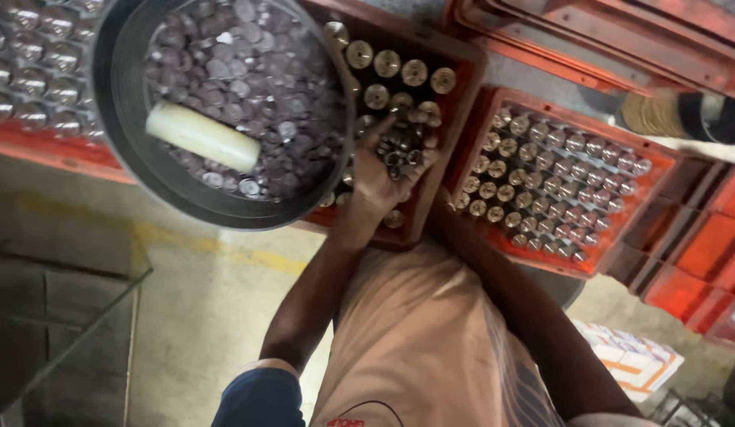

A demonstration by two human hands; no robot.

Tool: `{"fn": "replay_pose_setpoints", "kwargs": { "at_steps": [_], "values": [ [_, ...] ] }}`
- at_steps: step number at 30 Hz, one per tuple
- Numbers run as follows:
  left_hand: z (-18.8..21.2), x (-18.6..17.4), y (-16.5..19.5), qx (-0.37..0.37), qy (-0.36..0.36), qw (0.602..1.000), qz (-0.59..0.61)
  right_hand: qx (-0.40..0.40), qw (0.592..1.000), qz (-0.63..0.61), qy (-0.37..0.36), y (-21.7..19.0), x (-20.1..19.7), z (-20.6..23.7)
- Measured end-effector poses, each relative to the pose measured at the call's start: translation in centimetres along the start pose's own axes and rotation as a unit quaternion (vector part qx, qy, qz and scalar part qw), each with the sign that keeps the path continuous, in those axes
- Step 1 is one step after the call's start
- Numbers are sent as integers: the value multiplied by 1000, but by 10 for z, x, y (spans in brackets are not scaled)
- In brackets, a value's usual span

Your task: The person repeatedly scoops small metal caps from a rotating drum and places them into the slots of an orange plastic crate. The person uses both hands to transfer the caps and occasionally adjusts the crate position.

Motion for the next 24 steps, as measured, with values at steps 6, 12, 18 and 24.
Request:
{"fn": "replay_pose_setpoints", "kwargs": {
  "at_steps": [6,12,18,24],
  "values": [
    [-4,5,-1,-13,-34,999,0,13,999,-51,-2,14,13,3],
    [-6,3,-2,1,-68,997,-26,7,1000,-31,1,17,25,10],
    [-7,-5,-1,7,-27,999,-43,9,999,-45,-13,17,33,0],
    [-10,-10,1,18,-5,997,-72,-11,991,-128,-49,13,30,-23]
  ]
}}
Point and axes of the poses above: each hand's wrist, its own z-axis away from the middle knuckle, its own x-axis out of the palm, y = z × x, the point moved 6 cm from there along -z, towards the middle knuckle, and after that the axes turned 9 degrees about -y, right-handed, at the moved point
